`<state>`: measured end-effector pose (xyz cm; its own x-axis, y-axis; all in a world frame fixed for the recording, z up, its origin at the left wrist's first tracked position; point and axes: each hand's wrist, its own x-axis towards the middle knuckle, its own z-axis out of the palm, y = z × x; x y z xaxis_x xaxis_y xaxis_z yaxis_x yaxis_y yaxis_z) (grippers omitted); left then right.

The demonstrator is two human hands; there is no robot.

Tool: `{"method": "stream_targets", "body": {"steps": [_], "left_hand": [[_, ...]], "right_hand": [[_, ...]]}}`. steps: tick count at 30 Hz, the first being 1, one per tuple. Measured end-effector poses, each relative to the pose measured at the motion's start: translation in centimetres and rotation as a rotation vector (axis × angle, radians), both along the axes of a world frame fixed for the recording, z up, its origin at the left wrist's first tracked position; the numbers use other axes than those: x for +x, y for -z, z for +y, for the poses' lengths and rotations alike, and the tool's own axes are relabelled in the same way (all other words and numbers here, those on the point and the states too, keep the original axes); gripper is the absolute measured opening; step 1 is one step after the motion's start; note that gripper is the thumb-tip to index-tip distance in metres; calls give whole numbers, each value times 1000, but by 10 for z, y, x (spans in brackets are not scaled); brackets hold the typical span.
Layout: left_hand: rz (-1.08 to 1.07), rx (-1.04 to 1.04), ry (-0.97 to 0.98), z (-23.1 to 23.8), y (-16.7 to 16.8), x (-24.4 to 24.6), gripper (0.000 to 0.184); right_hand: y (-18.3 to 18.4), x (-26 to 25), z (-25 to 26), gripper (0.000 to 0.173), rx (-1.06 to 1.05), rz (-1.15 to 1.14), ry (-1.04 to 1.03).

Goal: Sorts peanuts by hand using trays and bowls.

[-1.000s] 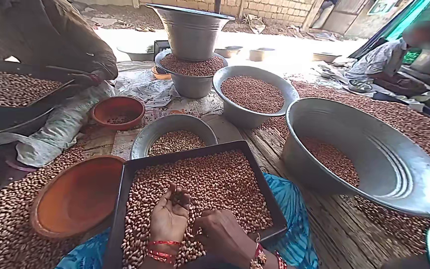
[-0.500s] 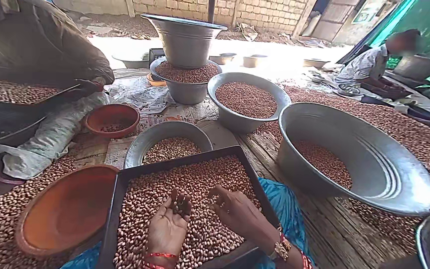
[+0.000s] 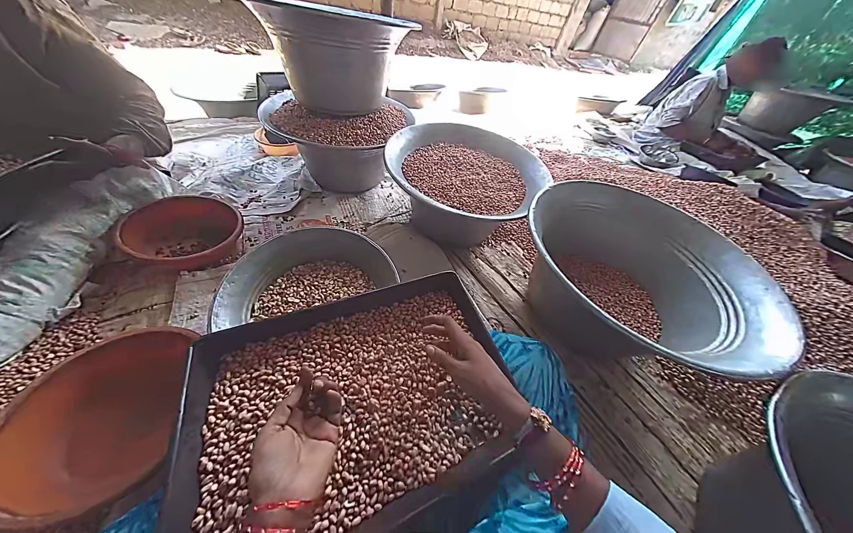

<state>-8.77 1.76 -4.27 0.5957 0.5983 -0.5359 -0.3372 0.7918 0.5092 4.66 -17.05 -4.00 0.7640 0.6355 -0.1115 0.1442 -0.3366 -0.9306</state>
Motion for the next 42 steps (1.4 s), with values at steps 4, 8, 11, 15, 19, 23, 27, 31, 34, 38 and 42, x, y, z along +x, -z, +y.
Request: {"method": "stream_targets", "body": {"steps": [4,8,11,15,19,23,27,31,34,38,42], "left_hand": [[-5,14,-9,1,-3,1,37],[-10,18,15,-1,-1,2,38],[-29,12,19,-1,2,2,38],[-60,-12,-36,2,1,3,37],[-69,-8,-53,6,3,2,36],[-29,2,-73,6,1,3,35],[7,-18,-94,4,-1,5,26],[9,-51,-82,4,-2,4,25],[10,-71,-90,3,-5,4,26],[25,-64,-82,2,-5,5,27],[41,-42,-82,1,-3,6,29]], "right_hand": [[-1,34,-2,68,-196,-84,190],[34,25,28,85,-218,-42,231],[51,-14,65,84,-184,-166,122],[52,-70,86,76,-156,-260,-286],[34,-85,74,51,-99,-245,-546],[16,-48,47,24,-163,-376,-368],[-8,16,22,30,-636,-537,-53],[-5,55,14,31,-836,-520,-22],[3,59,17,28,-885,-574,-59],[8,57,22,26,-902,-624,-76],[-8,52,28,29,-795,-513,-129]]}}
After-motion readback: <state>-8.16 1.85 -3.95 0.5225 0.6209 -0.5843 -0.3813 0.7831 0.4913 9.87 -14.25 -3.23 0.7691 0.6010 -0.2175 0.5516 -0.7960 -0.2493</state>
